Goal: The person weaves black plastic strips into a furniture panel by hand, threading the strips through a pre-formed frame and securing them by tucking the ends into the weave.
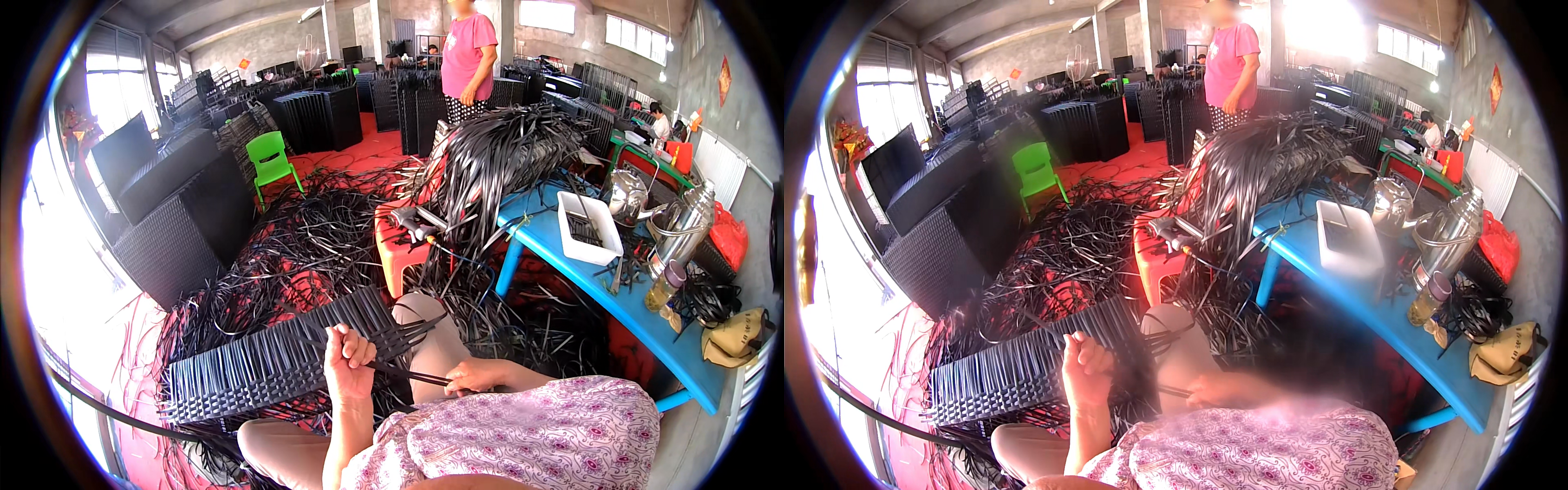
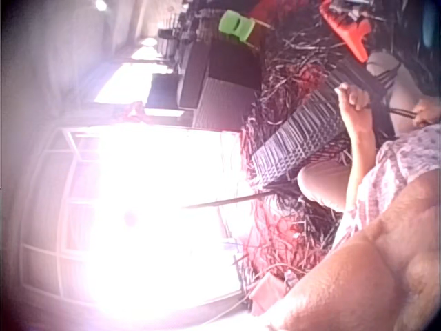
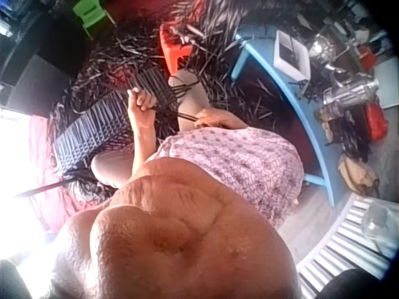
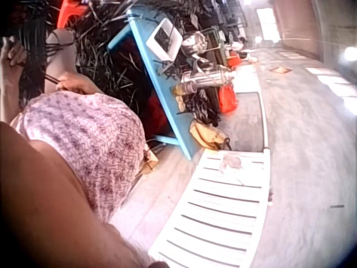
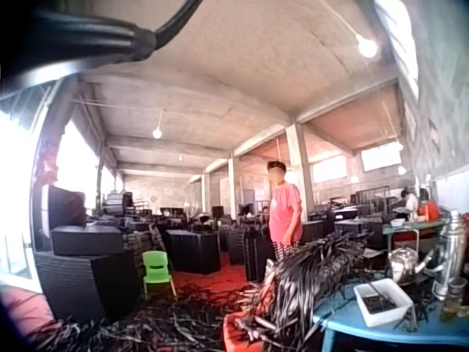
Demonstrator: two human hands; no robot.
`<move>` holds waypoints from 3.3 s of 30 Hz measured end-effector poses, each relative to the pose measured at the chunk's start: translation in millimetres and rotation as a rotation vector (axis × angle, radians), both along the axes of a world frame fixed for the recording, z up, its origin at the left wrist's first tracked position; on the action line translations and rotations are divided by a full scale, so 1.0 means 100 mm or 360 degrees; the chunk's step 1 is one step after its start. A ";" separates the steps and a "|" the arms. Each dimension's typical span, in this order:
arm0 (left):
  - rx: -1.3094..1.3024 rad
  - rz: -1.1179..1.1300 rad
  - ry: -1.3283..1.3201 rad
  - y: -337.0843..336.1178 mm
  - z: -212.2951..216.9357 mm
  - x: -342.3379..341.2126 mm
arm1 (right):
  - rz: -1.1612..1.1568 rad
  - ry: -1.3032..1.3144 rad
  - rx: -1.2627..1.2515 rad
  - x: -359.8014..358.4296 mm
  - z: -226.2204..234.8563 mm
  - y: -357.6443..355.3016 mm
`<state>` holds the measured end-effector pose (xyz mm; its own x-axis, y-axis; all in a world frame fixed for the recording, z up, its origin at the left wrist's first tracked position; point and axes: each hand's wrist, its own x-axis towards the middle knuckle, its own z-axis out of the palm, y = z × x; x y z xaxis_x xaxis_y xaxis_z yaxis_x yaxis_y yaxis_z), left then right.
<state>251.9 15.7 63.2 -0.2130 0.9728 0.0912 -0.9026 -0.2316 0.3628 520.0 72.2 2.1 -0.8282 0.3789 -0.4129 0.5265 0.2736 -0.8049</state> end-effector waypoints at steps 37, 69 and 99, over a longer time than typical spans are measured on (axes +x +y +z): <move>0.0073 -0.0643 0.1562 -0.23 -0.34 0.72 | -0.0695 0.1386 -0.0355 -0.33 0.54 -0.07; -0.0350 0.0047 0.1864 -0.33 0.00 0.58 | -0.0584 0.0605 -0.0469 -0.17 0.46 -0.18; -0.0396 0.0079 0.2286 -0.43 -0.02 0.64 | -0.0420 0.0740 -0.0644 -0.13 -0.09 -0.28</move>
